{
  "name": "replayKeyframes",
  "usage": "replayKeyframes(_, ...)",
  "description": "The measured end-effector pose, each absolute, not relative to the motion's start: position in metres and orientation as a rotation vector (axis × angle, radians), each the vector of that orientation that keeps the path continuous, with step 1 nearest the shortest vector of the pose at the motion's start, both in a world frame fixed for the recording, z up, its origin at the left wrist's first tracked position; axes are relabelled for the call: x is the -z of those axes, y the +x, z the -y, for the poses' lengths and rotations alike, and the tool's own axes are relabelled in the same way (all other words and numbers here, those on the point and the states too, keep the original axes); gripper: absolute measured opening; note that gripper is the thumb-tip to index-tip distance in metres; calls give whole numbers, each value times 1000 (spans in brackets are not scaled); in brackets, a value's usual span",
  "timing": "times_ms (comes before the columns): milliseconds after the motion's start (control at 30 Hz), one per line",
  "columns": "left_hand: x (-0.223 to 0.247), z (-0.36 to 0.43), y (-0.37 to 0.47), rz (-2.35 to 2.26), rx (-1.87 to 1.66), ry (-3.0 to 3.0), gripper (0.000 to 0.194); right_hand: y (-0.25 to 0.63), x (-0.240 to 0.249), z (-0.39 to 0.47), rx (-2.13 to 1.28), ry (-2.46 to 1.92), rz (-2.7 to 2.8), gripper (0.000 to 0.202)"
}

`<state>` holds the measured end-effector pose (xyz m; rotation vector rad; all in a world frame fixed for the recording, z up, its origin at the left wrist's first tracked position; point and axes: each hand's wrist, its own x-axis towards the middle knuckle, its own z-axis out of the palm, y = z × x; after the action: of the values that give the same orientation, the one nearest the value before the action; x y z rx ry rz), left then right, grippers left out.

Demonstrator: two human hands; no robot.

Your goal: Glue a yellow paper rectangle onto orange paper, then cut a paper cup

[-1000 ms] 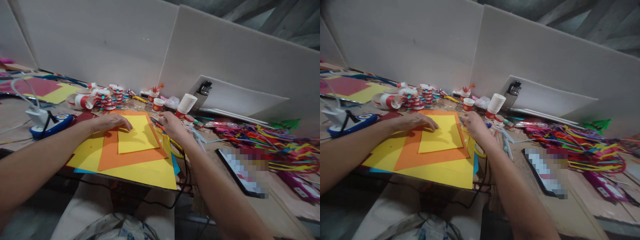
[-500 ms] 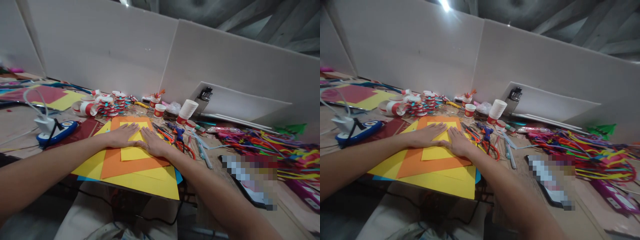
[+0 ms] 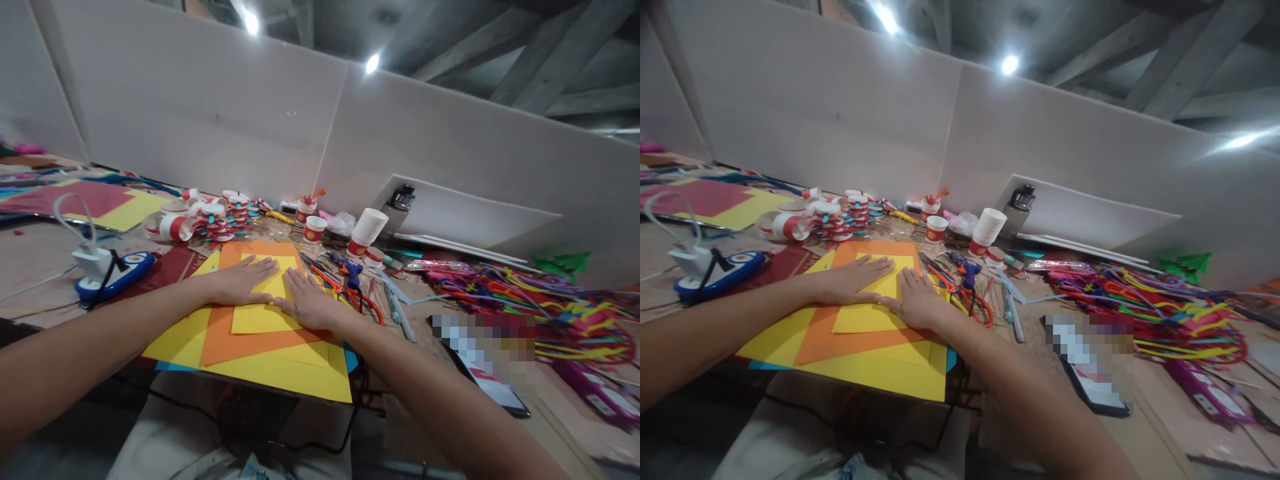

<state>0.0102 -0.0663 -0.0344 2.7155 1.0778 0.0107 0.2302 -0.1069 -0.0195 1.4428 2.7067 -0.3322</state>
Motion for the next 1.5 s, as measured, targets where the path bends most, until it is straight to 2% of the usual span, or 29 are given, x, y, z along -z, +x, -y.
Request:
replayKeyframes(167, 38, 57, 10, -1179, -120, 2618, 67, 215, 5, 111, 290, 1493, -2763, 83)
replayKeyframes(433, 50, 49, 14, -1370, 20, 2673, 64, 200, 36, 104, 470, 1384, -2832, 93)
replayKeyframes(533, 51, 50, 12, -1383, 15, 2687, 68, 208, 36, 106, 466, 1374, -2835, 91)
replayKeyframes(700, 52, 51, 9, -1345, -46, 2681, 92, 214, 31, 111, 432, 1374, -2849, 87)
replayKeyframes(833, 49, 53, 9, -1335, -35, 2681, 100, 213, 32, 113, 407, 1417, -2831, 87)
replayKeyframes(1067, 52, 51, 8, -1318, -101, 2680, 99, 214, 33, 114, 423, 1449, -2827, 90)
replayKeyframes(1500, 57, 50, 7, -1292, -169, 2727, 92, 223, 18, 127, 433, 1573, -2717, 83)
